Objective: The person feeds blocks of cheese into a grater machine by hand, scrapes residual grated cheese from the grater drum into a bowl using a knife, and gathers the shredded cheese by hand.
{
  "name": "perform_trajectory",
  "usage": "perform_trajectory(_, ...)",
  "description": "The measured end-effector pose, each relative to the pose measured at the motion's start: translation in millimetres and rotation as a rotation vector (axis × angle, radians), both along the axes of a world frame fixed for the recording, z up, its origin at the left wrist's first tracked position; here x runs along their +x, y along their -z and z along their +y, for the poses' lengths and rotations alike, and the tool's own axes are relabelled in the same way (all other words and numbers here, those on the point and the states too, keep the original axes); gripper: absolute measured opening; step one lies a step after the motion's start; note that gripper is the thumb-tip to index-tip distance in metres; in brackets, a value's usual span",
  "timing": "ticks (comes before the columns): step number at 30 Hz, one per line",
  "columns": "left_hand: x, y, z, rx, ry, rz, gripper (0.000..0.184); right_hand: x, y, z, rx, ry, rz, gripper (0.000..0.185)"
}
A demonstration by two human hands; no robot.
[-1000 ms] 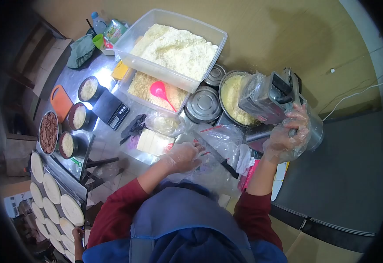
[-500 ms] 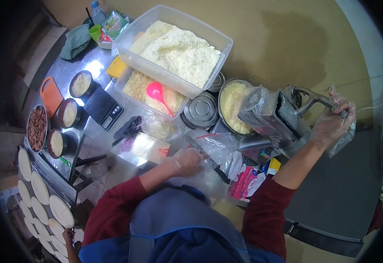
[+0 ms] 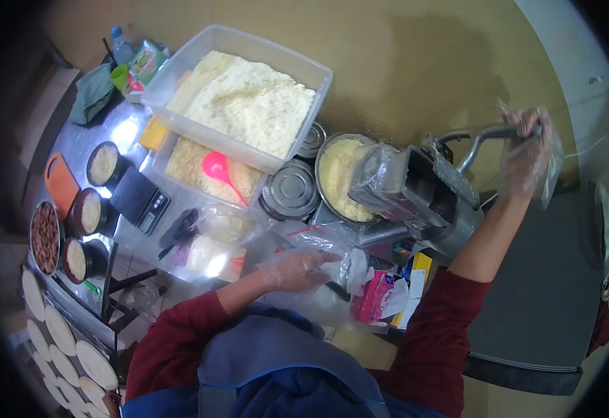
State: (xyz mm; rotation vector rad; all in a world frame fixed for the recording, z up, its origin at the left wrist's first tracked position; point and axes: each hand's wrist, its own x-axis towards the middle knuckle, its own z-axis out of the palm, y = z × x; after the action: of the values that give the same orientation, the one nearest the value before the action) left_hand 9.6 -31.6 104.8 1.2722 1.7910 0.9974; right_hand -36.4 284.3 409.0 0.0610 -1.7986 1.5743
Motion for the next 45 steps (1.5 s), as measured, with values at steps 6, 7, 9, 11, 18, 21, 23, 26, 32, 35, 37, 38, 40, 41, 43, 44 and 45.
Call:
perform_trajectory(6, -11.4, -16.4, 43.6, 0.255, -0.135, -0.567, 0.042, -40.5, -18.8, 62.0, 0.175, -0.251, -0.159, 0.037)
perform_trajectory(7, -10.9, -16.0, 48.1, 0.242, -0.123, -0.564, 0.042, -48.2, -19.9, 75.6, 0.19, -0.341, -0.19, 0.037)
perform_trajectory(9, -8.0, -12.8, 53.7, 0.251, -0.162, -0.624, 0.041, -68.2, -21.7, 102.6, 0.235, -0.377, -0.225, 0.036)
perform_trajectory(11, -1.8, -5.5, 54.9, 0.213, -0.192, -0.622, 0.042, -67.7, -21.7, 103.6, 0.279, -0.414, -0.264, 0.035)
perform_trajectory(18, 12.6, 18.9, 54.0, 0.12, -0.259, -0.685, 0.044, -93.8, -13.6, 75.2, -0.04, -0.073, -0.247, 0.035)
perform_trajectory(21, 11.9, 15.4, 57.7, 0.098, -0.289, -0.742, 0.043, -90.1, -12.2, 85.3, -0.006, -0.148, -0.278, 0.035)
perform_trajectory(23, 7.2, 11.8, 59.6, 0.07, -0.27, -0.755, 0.042, -72.0, -13.2, 65.9, -0.002, -0.139, -0.296, 0.036)
perform_trajectory(26, 1.3, 0.6, 60.9, 0.048, -0.26, -0.754, 0.042, -20.4, -31.1, 91.8, 0.028, 0.259, -0.099, 0.045)
perform_trajectory(32, -6.9, -6.1, 54.7, 0.079, -0.326, -0.668, 0.039, 91.1, 45.3, 34.1, 0.604, 0.494, 0.232, 0.042)
perform_trajectory(35, -10.8, -13.6, 50.3, 0.089, -0.394, -0.708, 0.038, 135.8, 103.3, 20.8, 0.409, 0.461, 0.23, 0.036)
perform_trajectory(37, -15.7, -21.2, 47.3, 0.092, -0.446, -0.761, 0.037, 136.6, 132.1, -5.1, 0.395, 0.694, 0.153, 0.022)
perform_trajectory(38, -20.1, -27.4, 45.2, 0.101, -0.484, -0.705, 0.035, 138.3, 143.2, -10.0, 0.387, 0.694, 0.157, 0.022)
perform_trajectory(40, -23.0, -38.3, 43.2, 0.169, -0.606, -0.692, 0.033, 139.2, 159.9, -15.7, 0.339, 0.778, -0.111, 0.016)
perform_trajectory(41, -26.7, -42.9, 40.7, 0.163, -0.611, -0.686, 0.033, 139.5, 159.5, -16.1, 0.33, 0.775, -0.111, 0.016)
perform_trajectory(43, -35.0, -50.6, 31.8, 0.179, -0.636, -0.474, 0.033, 140.7, 151.3, -17.0, 0.507, 0.786, -0.243, 0.015)
perform_trajectory(44, -35.5, -53.0, 30.1, 0.245, -0.685, -0.436, 0.034, 146.8, 151.1, -4.8, 0.596, 0.748, -0.197, 0.015)
perform_trajectory(45, -39.3, -57.7, 28.3, 0.241, -0.69, -0.438, 0.034, 146.1, 150.7, -3.4, 0.593, 0.743, -0.201, 0.015)
